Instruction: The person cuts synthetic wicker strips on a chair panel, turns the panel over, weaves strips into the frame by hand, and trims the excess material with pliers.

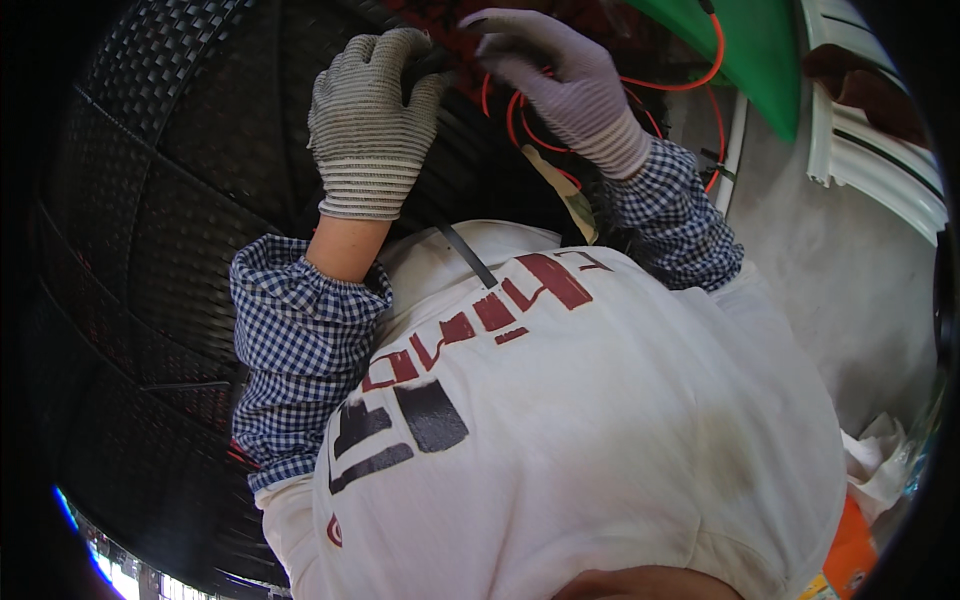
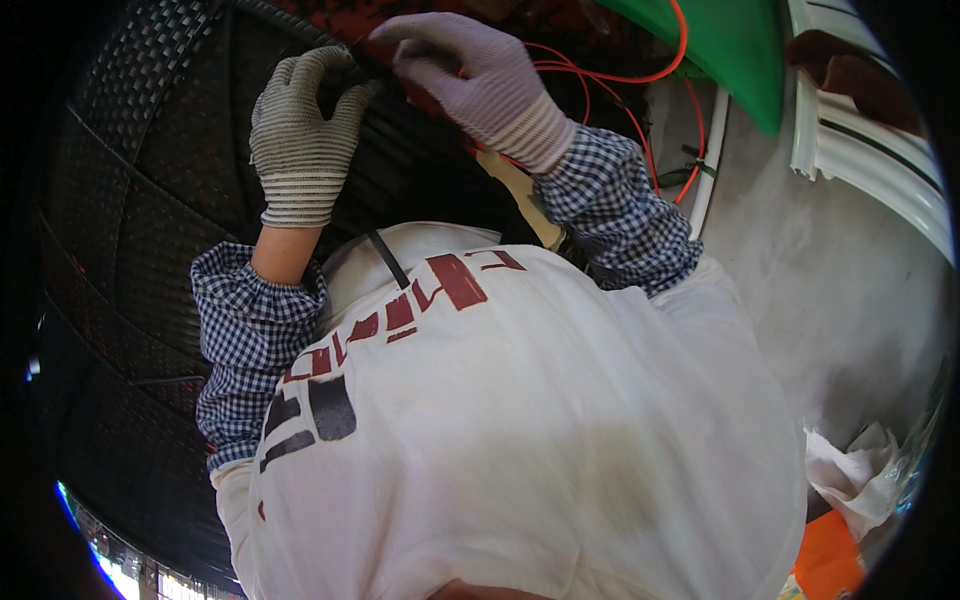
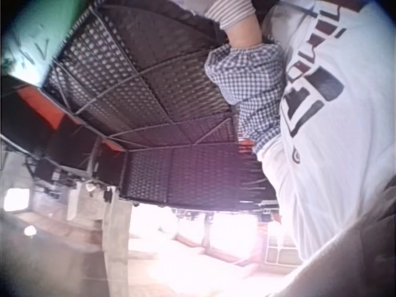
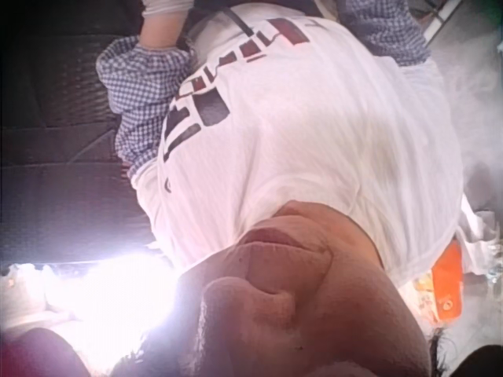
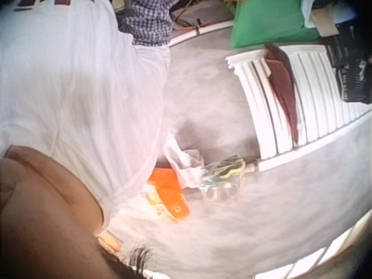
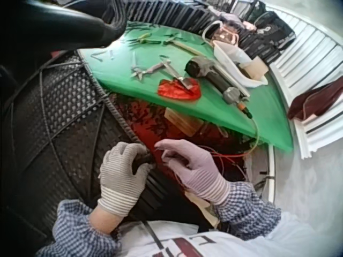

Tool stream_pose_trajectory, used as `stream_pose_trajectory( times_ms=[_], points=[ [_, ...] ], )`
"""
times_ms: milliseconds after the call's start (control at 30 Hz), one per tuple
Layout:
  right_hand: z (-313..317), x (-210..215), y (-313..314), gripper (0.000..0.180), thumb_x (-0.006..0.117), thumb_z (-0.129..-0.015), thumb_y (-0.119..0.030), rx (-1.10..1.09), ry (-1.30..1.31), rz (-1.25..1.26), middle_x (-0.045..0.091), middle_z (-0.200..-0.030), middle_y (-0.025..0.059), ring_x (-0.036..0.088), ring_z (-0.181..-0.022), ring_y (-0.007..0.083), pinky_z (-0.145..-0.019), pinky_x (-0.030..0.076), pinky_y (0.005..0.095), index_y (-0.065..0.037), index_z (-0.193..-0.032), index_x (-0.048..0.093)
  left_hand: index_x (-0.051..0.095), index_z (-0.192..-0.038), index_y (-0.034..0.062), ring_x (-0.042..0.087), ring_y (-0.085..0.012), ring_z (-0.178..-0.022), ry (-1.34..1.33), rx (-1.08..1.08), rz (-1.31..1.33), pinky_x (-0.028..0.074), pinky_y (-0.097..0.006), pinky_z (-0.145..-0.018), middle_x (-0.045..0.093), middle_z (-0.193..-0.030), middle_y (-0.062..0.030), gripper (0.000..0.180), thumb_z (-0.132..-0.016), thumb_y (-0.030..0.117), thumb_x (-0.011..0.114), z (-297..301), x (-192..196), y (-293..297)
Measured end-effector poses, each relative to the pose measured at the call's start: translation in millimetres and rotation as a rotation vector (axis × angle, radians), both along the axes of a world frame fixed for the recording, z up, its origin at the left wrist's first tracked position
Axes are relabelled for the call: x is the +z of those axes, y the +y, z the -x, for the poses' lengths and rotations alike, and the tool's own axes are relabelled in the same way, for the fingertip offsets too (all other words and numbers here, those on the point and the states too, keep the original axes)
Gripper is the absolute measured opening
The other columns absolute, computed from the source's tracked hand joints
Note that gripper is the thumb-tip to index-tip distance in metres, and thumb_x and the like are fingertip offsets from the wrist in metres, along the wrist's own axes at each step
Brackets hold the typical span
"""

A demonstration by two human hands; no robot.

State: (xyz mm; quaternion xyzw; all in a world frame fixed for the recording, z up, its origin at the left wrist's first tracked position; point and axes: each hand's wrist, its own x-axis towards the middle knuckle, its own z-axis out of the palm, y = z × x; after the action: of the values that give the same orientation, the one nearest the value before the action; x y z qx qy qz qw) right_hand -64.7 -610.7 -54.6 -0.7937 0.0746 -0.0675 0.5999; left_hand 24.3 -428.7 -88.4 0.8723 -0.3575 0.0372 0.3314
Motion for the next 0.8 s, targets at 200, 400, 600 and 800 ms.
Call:
stream_pose_trajectory(
  times_ms=[200, 400, 600, 800],
  points=[
    [-17, -6, 3, 0.018, 0.065, -0.094, 0.001, 0.060, -0.004, -0.035, 0.067, -0.099, 0.0085, 0.066, -0.089, 0.0152, -0.080, 0.054, 0.0281, 0.002, -0.111, 0.068, 0.075, -0.099, 0.0108, 0.070, -0.0251, -0.085, 0.032, -0.016, 0.079, 0.057, -0.035, -0.077, 0.070, -0.095, -0.0063, 0.021, -0.081, 0.021, 0.081, -1, 3, 1],
    [-16, -12, 4, 0.016, 0.065, -0.097, -0.005, 0.056, -0.007, -0.250, 0.067, -0.098, 0.0055, 0.064, -0.087, 0.0125, -0.078, 0.053, 0.0262, 0.000, -0.112, 0.067, 0.077, -0.093, 0.0125, 0.069, -0.0250, -0.081, 0.105, 0.012, 0.181, 0.057, -0.036, -0.075, 0.070, -0.089, -0.0045, 0.016, -0.080, 0.019, 0.081, 0, 4, 1],
    [-14, -19, -2, 0.019, 0.064, -0.101, -0.013, 0.067, 0.100, -0.550, 0.066, -0.097, 0.0024, 0.062, -0.083, 0.0097, -0.075, 0.052, 0.0253, -0.003, -0.116, 0.064, 0.077, -0.097, 0.0106, 0.070, -0.0246, -0.082, 0.087, -0.124, 0.338, 0.057, -0.034, -0.076, 0.072, -0.091, -0.0061, 0.020, -0.078, 0.015, 0.082, -4, -4, 2],
    [-15, -20, -3, 0.021, 0.064, -0.101, -0.018, -0.049, 0.259, -0.594, 0.066, -0.094, 0.0019, 0.061, -0.080, 0.0098, -0.073, 0.052, 0.0263, -0.002, -0.115, 0.062, 0.077, -0.097, 0.0109, 0.070, -0.0256, -0.086, 0.090, -0.162, 0.271, 0.057, -0.036, -0.080, 0.072, -0.093, -0.0068, 0.020, -0.077, 0.011, 0.082, -11, -6, 11]
  ],
)
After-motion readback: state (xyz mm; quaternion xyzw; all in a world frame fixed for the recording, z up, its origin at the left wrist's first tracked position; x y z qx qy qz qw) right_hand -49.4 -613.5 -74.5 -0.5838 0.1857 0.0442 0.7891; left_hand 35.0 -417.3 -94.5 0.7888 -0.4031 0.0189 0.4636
